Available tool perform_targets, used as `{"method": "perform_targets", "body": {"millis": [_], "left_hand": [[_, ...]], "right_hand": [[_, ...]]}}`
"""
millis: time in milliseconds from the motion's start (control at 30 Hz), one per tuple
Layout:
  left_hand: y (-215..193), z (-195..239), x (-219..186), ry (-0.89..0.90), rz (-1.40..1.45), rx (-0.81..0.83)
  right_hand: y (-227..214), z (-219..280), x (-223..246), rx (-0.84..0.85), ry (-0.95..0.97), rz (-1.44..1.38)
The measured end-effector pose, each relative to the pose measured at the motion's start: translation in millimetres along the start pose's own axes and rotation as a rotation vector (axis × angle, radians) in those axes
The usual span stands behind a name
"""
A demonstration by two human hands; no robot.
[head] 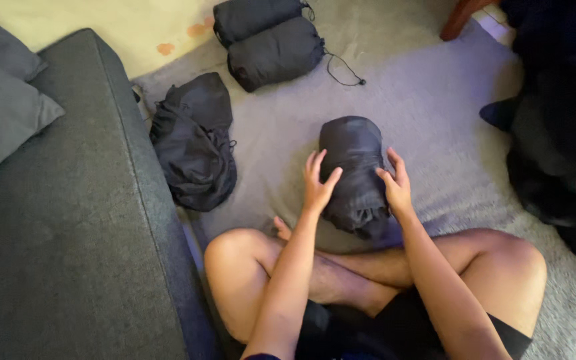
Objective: The person compresses and zips black fabric items into storage bags while sitting on the floor.
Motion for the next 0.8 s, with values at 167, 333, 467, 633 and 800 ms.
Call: {"method": "perform_targets", "body": {"millis": [167,333,467,633,800], "left_hand": [[14.9,10.2,-27.1,0.131,-0.059,-0.107],[17.7,19.5,-48.2,0.325,-0.414,-0.260],[22.0,14.4,-49.5,0.328,-0.454,-0.238],[6.5,15.9,-39.2,0.199,-0.069,-0.154],[32.9,19.2,-7.9,-0.189,0.417,0.197]], "right_hand": [[8.5,3.0,29.6,0.011,-0.212,0.249],[-10.9,4.8,12.5,-0.149,-0.241,0.217],[-14.2,3.1,24.5,-0.173,-0.270,0.295],[11.3,27.7,81.6,-0.022,-0.365,0.370],[10.1,21.9,42.9,0.064,0.116,0.347]]}}
Point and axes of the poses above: each hand's wrist, its own z-axis away from the middle knuckle, its own y-axis out of the palm, x = y × z, the point moved 10 cm from there along -z, towards the middle knuckle, and after that the axes turned 3 degrees about y, right-handed, at the moved point
